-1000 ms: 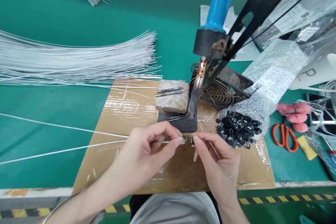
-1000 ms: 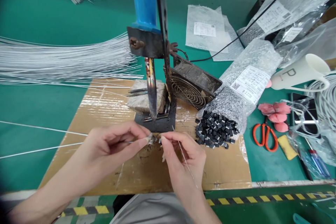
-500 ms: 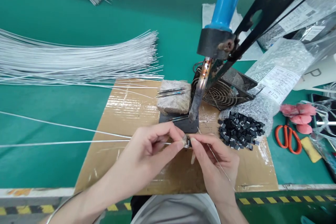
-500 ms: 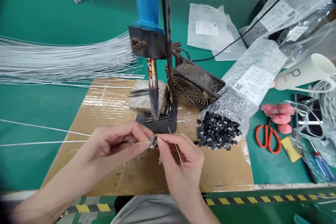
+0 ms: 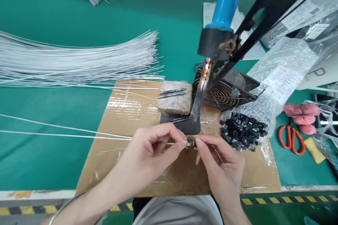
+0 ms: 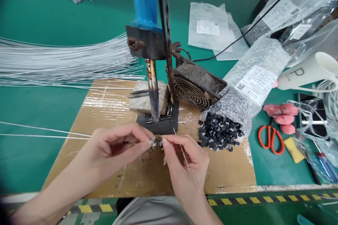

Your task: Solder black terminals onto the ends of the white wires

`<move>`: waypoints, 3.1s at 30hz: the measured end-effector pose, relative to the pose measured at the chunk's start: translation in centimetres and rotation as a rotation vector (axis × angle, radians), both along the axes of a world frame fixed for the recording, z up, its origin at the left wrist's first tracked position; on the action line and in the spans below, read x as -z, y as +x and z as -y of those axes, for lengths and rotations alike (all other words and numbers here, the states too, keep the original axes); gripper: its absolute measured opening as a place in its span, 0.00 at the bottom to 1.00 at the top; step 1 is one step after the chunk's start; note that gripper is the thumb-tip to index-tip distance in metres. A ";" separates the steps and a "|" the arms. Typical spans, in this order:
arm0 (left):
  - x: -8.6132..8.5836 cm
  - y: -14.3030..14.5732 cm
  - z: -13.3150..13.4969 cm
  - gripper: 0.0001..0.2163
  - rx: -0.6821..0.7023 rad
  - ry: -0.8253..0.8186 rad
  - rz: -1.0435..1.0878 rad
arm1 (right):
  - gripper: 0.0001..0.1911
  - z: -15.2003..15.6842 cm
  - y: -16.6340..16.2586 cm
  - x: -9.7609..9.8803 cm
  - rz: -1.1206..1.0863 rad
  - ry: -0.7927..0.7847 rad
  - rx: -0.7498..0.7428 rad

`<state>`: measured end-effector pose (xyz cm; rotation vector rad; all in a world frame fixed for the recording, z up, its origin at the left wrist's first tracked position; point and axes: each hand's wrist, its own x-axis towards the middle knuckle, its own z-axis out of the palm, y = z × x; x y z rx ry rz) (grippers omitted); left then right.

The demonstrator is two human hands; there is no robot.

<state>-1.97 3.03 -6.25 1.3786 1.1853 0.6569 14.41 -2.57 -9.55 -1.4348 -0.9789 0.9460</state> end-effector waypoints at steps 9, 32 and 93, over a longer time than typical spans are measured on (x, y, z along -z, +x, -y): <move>0.2 -0.1 0.1 0.12 -0.024 -0.034 -0.002 | 0.05 0.1 0.7 0.8 0.092 0.053 -0.054; 0.0 0.3 0.0 0.10 -0.009 -0.053 0.119 | 0.11 -0.1 0.4 0.8 0.036 0.087 -0.096; 0.8 0.3 0.6 0.09 -0.092 -0.066 0.218 | 0.06 0.2 -0.1 0.6 -0.050 -0.018 -0.066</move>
